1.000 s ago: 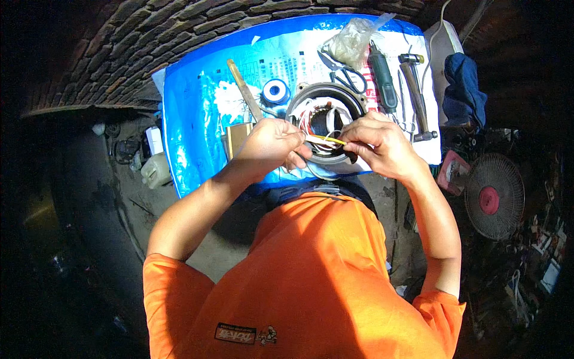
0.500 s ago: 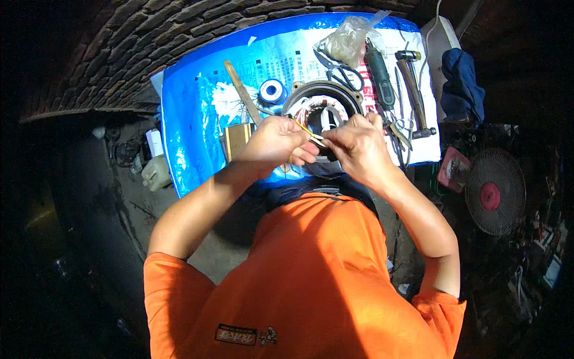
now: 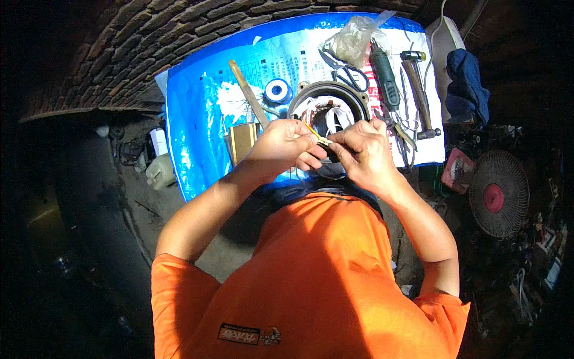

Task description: The person wraps white tape around the wires of a circular electrical component, likely a motor stator, to secure and insulate the connections. They repeatedly pull tape, wrap it around the wires, and press it down with their fingers.

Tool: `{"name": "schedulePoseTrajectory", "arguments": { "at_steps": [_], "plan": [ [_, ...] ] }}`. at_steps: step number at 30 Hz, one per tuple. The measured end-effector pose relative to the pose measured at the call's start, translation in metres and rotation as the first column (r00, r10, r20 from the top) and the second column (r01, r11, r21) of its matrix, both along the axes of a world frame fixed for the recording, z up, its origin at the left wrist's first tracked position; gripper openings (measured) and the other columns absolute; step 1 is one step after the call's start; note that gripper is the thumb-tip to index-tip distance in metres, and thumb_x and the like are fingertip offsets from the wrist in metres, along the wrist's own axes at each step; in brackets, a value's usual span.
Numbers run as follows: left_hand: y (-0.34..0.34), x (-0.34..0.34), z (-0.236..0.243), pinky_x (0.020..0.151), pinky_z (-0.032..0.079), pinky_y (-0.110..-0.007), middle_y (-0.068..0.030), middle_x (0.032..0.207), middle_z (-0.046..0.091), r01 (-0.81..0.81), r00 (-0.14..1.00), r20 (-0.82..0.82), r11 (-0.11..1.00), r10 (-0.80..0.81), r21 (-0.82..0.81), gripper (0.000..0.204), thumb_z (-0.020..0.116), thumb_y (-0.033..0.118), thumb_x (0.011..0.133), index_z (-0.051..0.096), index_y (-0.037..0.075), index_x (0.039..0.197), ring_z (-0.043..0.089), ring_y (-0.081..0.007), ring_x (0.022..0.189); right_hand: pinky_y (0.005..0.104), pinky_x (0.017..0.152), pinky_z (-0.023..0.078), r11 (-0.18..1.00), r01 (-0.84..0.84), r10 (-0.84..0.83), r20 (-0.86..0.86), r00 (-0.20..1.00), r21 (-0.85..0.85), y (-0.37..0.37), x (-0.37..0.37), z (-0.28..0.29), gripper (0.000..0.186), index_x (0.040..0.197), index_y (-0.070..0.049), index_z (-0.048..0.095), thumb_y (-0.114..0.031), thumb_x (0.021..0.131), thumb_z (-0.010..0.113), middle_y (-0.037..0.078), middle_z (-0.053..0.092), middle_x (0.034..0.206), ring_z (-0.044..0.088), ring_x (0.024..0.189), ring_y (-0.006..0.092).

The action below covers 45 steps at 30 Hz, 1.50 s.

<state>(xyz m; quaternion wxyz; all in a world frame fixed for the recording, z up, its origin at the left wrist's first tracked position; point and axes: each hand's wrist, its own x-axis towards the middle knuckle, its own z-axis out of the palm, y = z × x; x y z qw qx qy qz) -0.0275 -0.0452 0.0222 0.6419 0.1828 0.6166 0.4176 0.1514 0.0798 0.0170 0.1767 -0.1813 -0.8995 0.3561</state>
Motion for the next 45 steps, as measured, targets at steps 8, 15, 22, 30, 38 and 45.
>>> {"name": "schedulePoseTrajectory", "arguments": {
  "at_steps": [8, 15, 22, 30, 38, 45],
  "plan": [
    [0.010, 0.010, -0.001, 0.057, 0.056, -0.027, -0.0142, 0.089, 0.072, -0.020, 0.988, -0.156, 1.000, 0.022, 0.019, 0.018, 0.056, 0.013, 0.101, 0.062, -0.004, 0.103, 0.071, -0.0168, 0.071, 0.0412, 0.082, 0.039, 0.996, 0.085, -0.086, 0.043, 0.995, 0.028, -0.001, -0.012, -0.001, 0.008, 0.084, -0.008, 0.077, -0.014, 0.083, 0.071, 0.009, 0.069, 0.073, 0.064, 0.074, 0.0252],
    [0.010, 0.006, -0.007, 0.054, 0.054, -0.025, -0.0147, 0.090, 0.073, -0.017, 0.999, -0.049, 1.000, 0.018, 0.018, 0.020, 0.057, 0.015, 0.100, 0.064, -0.004, 0.104, 0.071, -0.0166, 0.070, 0.0394, 0.081, 0.039, 0.983, -0.054, 0.061, -0.037, 0.997, 0.175, -0.007, -0.002, -0.011, 0.028, 0.104, -0.008, 0.074, -0.007, 0.076, 0.072, 0.005, 0.070, 0.078, 0.061, 0.078, 0.0235],
    [-0.003, -0.003, 0.006, 0.060, 0.053, -0.025, -0.0122, 0.101, 0.072, 0.031, 1.000, -0.003, 0.991, -0.031, 0.130, 0.020, 0.052, 0.014, 0.099, 0.064, -0.001, 0.105, 0.070, -0.0136, 0.075, 0.0386, 0.079, 0.039, 0.991, -0.040, 0.049, -0.070, 0.996, 0.125, -0.004, -0.006, -0.013, 0.030, 0.103, -0.010, 0.077, -0.004, 0.073, 0.073, 0.004, 0.070, 0.078, 0.060, 0.079, 0.0221],
    [-0.009, 0.000, 0.016, 0.065, 0.053, -0.025, -0.0125, 0.101, 0.072, 0.038, 0.965, -0.263, 0.997, -0.019, 0.069, 0.028, 0.055, 0.012, 0.100, 0.055, -0.005, 0.122, 0.068, -0.0124, 0.071, 0.0396, 0.080, 0.037, 0.996, -0.041, 0.050, -0.117, 0.992, 0.074, -0.002, -0.006, -0.013, 0.017, 0.098, -0.008, 0.075, -0.008, 0.081, 0.073, 0.005, 0.065, 0.077, 0.059, 0.079, 0.0237],
    [-0.008, -0.006, 0.017, 0.061, 0.051, -0.025, -0.0121, 0.100, 0.073, -0.008, 0.993, -0.121, 0.999, 0.013, 0.043, 0.018, 0.059, 0.014, 0.100, 0.063, -0.002, 0.109, 0.071, -0.0133, 0.072, 0.0384, 0.084, 0.040, 0.999, -0.003, -0.001, -0.078, 0.997, -0.048, 0.000, 0.000, -0.010, 0.010, 0.087, -0.008, 0.070, -0.010, 0.080, 0.077, 0.005, 0.066, 0.078, 0.061, 0.081, 0.0234],
    [-0.009, -0.009, 0.007, 0.064, 0.057, -0.025, -0.0127, 0.100, 0.074, -0.029, 0.996, -0.085, 0.999, 0.032, 0.037, 0.014, 0.059, 0.011, 0.100, 0.063, -0.001, 0.106, 0.072, -0.0140, 0.073, 0.0362, 0.085, 0.042, 0.988, -0.038, 0.009, -0.187, 0.982, -0.151, 0.008, 0.006, -0.016, 0.004, 0.087, -0.007, 0.072, -0.005, 0.083, 0.073, 0.004, 0.071, 0.084, 0.064, 0.081, 0.0217]
  ]
}}
